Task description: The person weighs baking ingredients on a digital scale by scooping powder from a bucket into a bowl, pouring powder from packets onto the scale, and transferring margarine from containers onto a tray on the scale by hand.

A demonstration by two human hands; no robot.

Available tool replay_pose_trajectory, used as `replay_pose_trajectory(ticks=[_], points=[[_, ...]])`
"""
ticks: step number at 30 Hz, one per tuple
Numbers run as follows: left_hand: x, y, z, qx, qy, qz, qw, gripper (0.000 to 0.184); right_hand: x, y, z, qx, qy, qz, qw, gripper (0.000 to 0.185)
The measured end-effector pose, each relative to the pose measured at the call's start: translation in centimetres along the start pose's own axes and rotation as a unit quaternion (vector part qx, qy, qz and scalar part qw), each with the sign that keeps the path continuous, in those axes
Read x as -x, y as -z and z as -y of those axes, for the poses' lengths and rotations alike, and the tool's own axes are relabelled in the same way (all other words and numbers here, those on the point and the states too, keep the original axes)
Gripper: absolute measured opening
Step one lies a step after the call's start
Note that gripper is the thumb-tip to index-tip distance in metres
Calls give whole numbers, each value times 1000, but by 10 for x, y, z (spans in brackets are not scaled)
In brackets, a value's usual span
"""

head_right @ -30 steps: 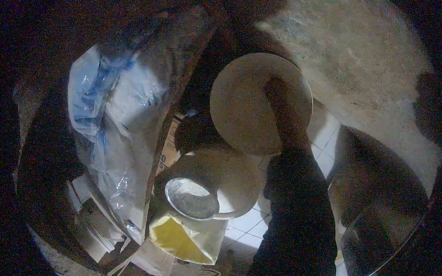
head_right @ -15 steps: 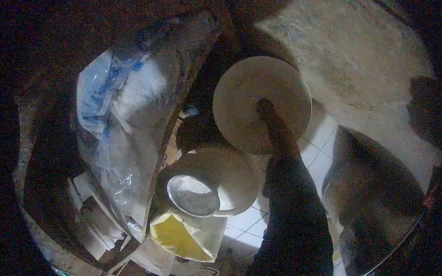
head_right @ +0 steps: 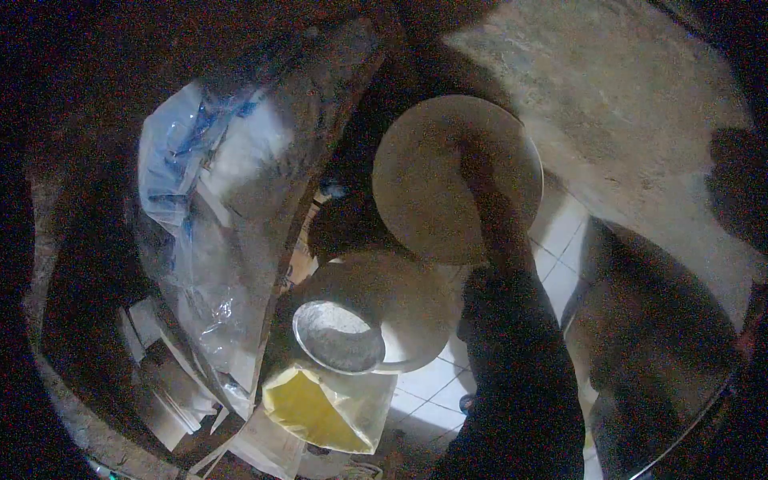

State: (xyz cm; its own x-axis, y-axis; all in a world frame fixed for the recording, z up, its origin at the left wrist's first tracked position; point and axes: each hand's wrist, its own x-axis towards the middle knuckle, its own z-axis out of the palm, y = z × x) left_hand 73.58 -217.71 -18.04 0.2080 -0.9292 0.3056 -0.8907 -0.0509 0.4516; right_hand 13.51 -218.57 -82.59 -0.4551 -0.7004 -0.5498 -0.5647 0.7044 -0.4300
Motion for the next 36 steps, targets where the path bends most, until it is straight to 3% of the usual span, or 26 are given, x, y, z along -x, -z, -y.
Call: replay_pose_trajectory(ticks=[4,10,15,18,20,23,25,26,28,29,30,32,36], points=[[-2,3,-2,-1,-1,5,1000,57,20,-7,8,24,13,57,998,82],[-6,24,-9,4,2,15,1000,57,88,56,62,31,31,99,994,87],[-4,75,-13,39,24,25,999,57,112,73,15,-30,-38,-6,999,70],[0,101,-9,93,43,46,994,57,134,82,-3,-26,-32,-21,999,68],[1,109,-5,108,38,59,992,57,146,84,-23,-81,0,-65,995,66],[-1,107,17,-70,-32,-24,997,64,132,62,-80,-238,131,-164,948,64],[-6,112,-16,-88,-71,-51,992,65,163,103,-60,-172,138,-213,952,60],[-3,119,-34,-79,-79,-56,992,66,195,144,-38,-430,144,-133,881,56],[-5,123,3,-145,-113,-87,979,63,253,216,4,-651,147,-39,743,52],[-3,123,-7,-85,-95,-93,987,62,276,249,25,-391,99,-53,914,49],[-2,124,-18,-27,-78,-101,992,60,285,257,30,-451,68,-72,887,46],[-8,129,-5,-70,-129,-104,984,60,307,275,43,-567,15,-120,815,41],[-8,162,-27,-155,-84,-72,982,63,380,380,128,-369,103,-88,919,40]])
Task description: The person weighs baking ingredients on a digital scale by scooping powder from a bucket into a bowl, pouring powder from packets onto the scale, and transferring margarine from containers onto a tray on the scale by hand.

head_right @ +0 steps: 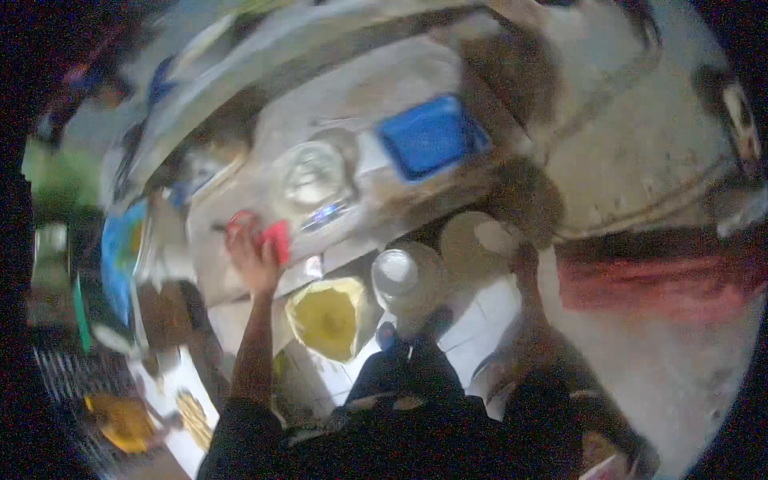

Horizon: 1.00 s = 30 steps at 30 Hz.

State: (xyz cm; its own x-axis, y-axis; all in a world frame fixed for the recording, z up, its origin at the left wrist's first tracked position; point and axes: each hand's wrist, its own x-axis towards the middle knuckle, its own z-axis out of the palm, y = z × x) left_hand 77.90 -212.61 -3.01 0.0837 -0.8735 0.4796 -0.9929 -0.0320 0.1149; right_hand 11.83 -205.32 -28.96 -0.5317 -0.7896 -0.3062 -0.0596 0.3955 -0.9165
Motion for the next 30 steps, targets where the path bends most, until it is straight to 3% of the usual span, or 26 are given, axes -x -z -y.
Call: replay_pose_trajectory(ticks=[2,4,7,8,9,10,12,14,16,17,19,20,22,25,27,30], points=[[10,-10,11,5,78,26,997,64,15,0,76,119,44,63,990,39],[8,-8,13,14,100,30,994,66,28,-6,142,256,86,119,956,39],[15,-12,22,27,115,51,992,70,43,-50,233,497,168,227,820,38],[14,-13,24,25,118,55,991,71,44,-68,258,516,233,239,789,38],[14,-9,24,24,115,51,992,71,58,-87,282,392,386,184,815,35],[15,-7,22,25,122,47,991,71,73,-106,307,285,537,120,785,32],[14,-4,22,44,118,38,991,72,69,-154,346,333,565,117,746,34],[13,-5,23,31,127,28,991,71,73,-216,389,272,337,195,880,34],[12,3,21,42,119,36,991,71,88,-259,429,320,295,184,881,34],[12,1,22,38,118,27,992,71,73,-281,423,364,396,186,822,31],[11,-1,24,32,120,23,992,72,32,-327,401,394,496,183,752,29],[10,-2,23,34,120,26,992,72,6,-350,385,379,596,163,689,28],[6,2,21,34,131,32,990,72,-5,-373,384,356,688,142,616,27],[7,4,18,50,146,43,987,71,63,-384,426,435,558,161,688,22],[7,2,19,46,141,32,988,70,120,-361,463,426,481,163,749,27],[7,2,19,42,135,21,990,69,99,-363,457,431,509,118,736,26]])
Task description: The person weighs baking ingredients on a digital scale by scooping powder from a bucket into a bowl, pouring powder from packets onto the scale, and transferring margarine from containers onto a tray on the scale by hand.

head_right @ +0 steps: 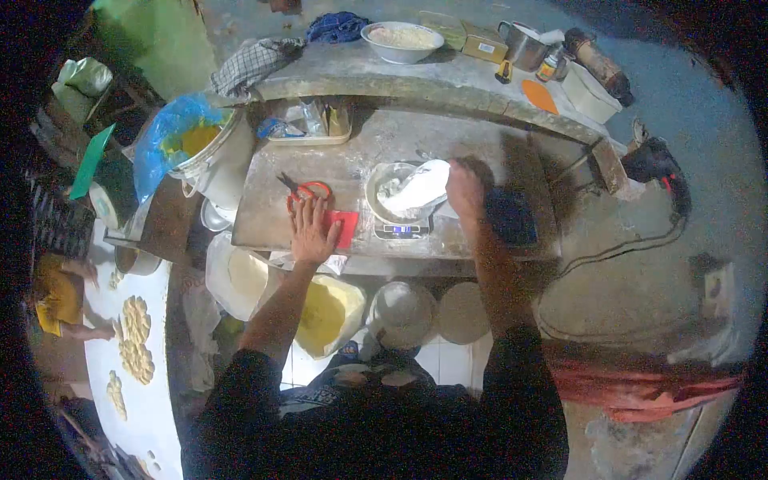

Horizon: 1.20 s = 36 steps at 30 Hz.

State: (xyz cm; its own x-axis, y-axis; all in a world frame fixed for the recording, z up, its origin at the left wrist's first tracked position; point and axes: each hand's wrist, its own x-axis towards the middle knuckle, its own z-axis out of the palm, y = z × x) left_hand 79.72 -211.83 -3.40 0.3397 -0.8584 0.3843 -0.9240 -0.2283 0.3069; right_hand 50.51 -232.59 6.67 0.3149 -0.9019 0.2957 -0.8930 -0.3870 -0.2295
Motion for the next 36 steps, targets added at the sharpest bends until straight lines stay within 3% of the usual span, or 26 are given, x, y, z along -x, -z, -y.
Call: replay_pose_trajectory(ticks=[3,10,12,15,19,25,28,31,33,36], points=[[0,0,-2,3,7,3,1000,69,-5,-7,-17,-33,45,-39,998,26],[-1,1,-1,3,-4,6,1000,70,-10,-21,-25,8,42,17,999,22],[-2,-2,0,-5,-4,9,1000,71,-8,-14,-26,-59,7,-44,997,23],[-2,-5,0,-19,-10,0,1000,70,-5,-3,-23,-17,18,6,1000,26],[0,-6,2,-5,-10,5,1000,70,-1,-16,-27,-59,22,-37,997,28],[0,-8,4,-11,-10,2,1000,69,-1,-27,-30,-9,22,-7,1000,28],[-1,-5,4,-11,-10,18,1000,71,3,-20,-27,-29,-28,-3,999,27],[-1,-7,4,-12,-12,15,1000,71,5,-20,-28,-20,6,-87,996,24],[1,-7,4,-13,-8,17,1000,69,7,-10,-23,-15,10,-21,1000,23],[0,-5,4,-20,-17,16,1000,69,11,2,-17,42,20,-34,998,20]])
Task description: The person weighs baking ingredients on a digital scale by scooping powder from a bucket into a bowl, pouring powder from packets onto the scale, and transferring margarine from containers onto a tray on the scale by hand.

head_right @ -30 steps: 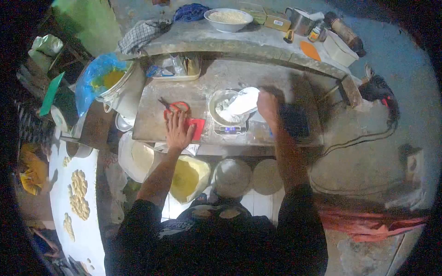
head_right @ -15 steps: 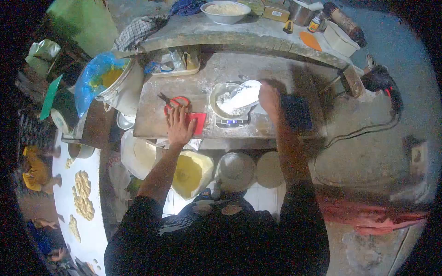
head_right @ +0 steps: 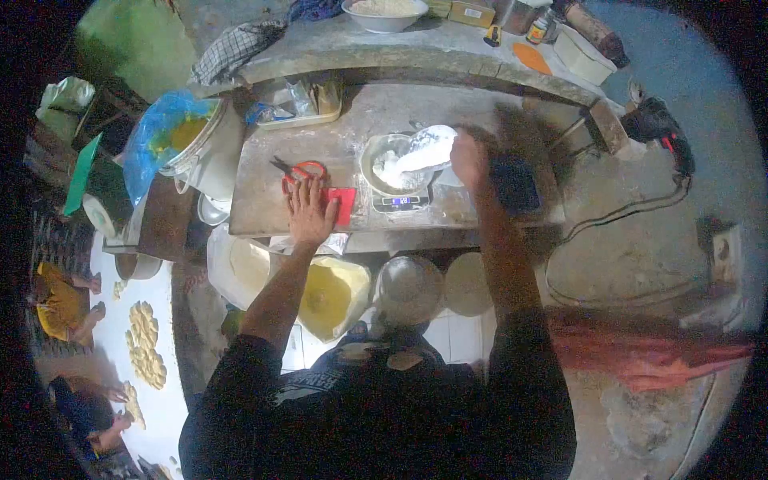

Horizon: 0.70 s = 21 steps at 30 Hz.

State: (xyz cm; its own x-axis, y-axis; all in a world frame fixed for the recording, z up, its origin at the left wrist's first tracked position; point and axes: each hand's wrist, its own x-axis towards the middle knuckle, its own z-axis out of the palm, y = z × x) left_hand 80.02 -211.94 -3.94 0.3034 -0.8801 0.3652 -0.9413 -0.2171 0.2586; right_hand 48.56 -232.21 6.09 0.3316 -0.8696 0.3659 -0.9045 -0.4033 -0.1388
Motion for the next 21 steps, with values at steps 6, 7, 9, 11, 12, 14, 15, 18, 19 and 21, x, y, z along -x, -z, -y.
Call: replay_pose_trajectory(ticks=[6,7,9,11,12,14,15,18,19,21], points=[[1,-1,0,9,1,1,1000,69,-3,-36,-39,-95,-5,-21,995,19],[1,-1,1,9,0,3,1000,69,-3,-40,-45,-94,-6,-19,995,19],[1,-2,1,6,-6,-4,1000,69,-2,-40,-51,-34,-21,-36,999,24],[1,-2,2,9,-7,-3,1000,69,-1,-38,-57,-38,10,-82,996,26],[1,-2,2,11,-8,-2,1000,69,0,-38,-58,-42,43,-128,990,28],[2,-1,2,10,-7,-5,1000,69,-1,-37,-57,-39,37,-115,992,28],[2,-1,1,8,-6,-8,1000,70,-1,-29,-50,-36,32,-101,994,28],[2,0,0,24,-2,-5,1000,69,7,-1,-14,-68,-14,-5,998,28],[2,0,0,24,-3,-5,1000,69,7,0,-12,-68,-14,-6,998,28],[2,-1,2,11,-5,-1,1000,69,3,-5,-8,-60,-20,-39,997,28]])
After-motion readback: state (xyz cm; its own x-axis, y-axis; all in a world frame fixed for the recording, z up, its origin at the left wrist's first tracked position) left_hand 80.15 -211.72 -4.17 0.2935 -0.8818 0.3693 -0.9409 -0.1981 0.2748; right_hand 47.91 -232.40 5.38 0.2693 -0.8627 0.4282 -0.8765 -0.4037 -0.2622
